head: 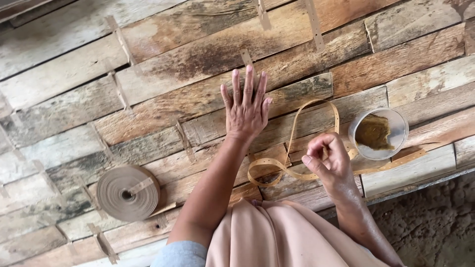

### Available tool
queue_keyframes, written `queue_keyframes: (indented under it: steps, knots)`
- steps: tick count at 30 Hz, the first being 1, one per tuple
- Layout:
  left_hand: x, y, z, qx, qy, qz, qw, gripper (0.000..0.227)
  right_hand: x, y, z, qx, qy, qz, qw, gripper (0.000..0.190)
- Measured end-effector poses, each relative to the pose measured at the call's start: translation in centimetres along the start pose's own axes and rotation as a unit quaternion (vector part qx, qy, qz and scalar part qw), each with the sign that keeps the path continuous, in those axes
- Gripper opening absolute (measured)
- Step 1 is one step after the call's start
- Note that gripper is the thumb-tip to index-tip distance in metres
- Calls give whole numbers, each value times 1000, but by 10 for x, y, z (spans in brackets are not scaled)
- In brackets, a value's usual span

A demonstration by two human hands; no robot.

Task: The person applies adhesive from a small container onto a perforated tape and presses the tape onto a wooden plank surface. The person repeats this process multiple times, attaching several strips of tape to the planks.

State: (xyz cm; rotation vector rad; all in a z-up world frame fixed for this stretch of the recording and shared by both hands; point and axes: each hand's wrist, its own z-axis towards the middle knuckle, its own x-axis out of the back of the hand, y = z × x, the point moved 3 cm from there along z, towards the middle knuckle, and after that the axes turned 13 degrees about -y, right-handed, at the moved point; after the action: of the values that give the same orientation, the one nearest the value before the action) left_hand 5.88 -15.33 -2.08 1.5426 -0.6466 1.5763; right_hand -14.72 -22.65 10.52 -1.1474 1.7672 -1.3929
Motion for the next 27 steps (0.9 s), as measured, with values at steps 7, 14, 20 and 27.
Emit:
queue_keyframes:
  steps: [7, 14, 20, 27]
  knots:
    - [54, -2, -31, -58, 63, -246, 966, 63, 0, -22, -19, -6, 5, -15, 1000, 48]
    - [66, 32, -151, -140, -200, -277, 929, 65, -8, -64, -42, 49, 96, 42, 993, 54]
    - [193, -59, -181, 92, -237, -224, 941, 33, 1, -79, -69, 68, 119, 79, 987, 53]
    - [248, 37, -161, -84, -93, -309, 943, 78, 13, -92, -84, 54, 61, 248, 965, 69]
